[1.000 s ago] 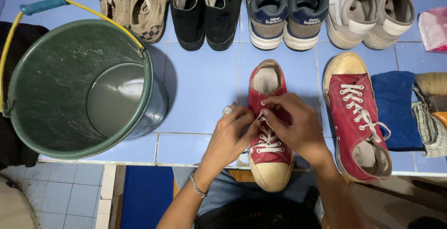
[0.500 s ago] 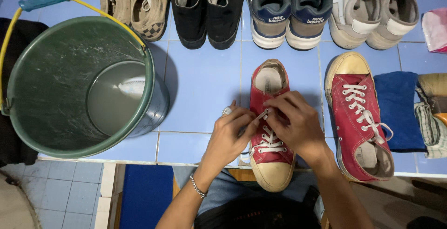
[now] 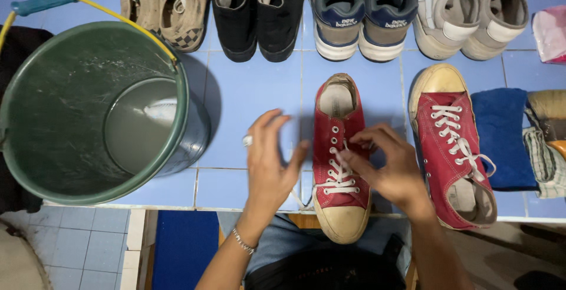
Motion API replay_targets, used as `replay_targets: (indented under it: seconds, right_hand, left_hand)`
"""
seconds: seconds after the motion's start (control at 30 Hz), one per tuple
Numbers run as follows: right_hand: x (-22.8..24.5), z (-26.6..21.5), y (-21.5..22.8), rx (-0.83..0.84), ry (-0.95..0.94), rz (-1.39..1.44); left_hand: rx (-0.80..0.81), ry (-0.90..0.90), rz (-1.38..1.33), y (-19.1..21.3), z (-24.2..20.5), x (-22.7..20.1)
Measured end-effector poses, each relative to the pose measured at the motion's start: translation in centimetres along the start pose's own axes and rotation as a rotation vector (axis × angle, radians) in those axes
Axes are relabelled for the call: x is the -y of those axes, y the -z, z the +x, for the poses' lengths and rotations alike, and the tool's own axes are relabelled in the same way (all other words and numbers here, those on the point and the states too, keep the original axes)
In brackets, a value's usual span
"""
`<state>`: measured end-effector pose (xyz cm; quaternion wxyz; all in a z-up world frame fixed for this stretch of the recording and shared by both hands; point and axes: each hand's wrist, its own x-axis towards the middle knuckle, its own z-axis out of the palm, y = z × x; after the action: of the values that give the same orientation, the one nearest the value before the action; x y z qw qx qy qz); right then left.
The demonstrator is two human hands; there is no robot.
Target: The person unlaces a red shoe by pulling the laces out through the eyelets by hand.
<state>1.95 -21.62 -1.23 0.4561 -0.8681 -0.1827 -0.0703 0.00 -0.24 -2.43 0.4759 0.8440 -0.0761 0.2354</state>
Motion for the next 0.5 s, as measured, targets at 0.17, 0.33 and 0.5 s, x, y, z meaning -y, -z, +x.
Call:
replay_targets:
  seconds: [0.17,0.33,0.5]
  right_hand:
    - [-1.2,-0.4,-0.5,0.073,-0.027,-0.095]
    - [-1.2,-0.1,0.2,0.165,-0.056,-0.115]
    - [-2.3,-0.2,0.8,0.206,-0.072,0.066]
  left_hand:
    - [0.145,-0.163,0.094,-3.5,2.9,-0.4]
    - [0.348,-0.169,0.29,-4.7,4.8,0.9]
    - [0.531,0.034,0.002,-3.6,5.8,1.0]
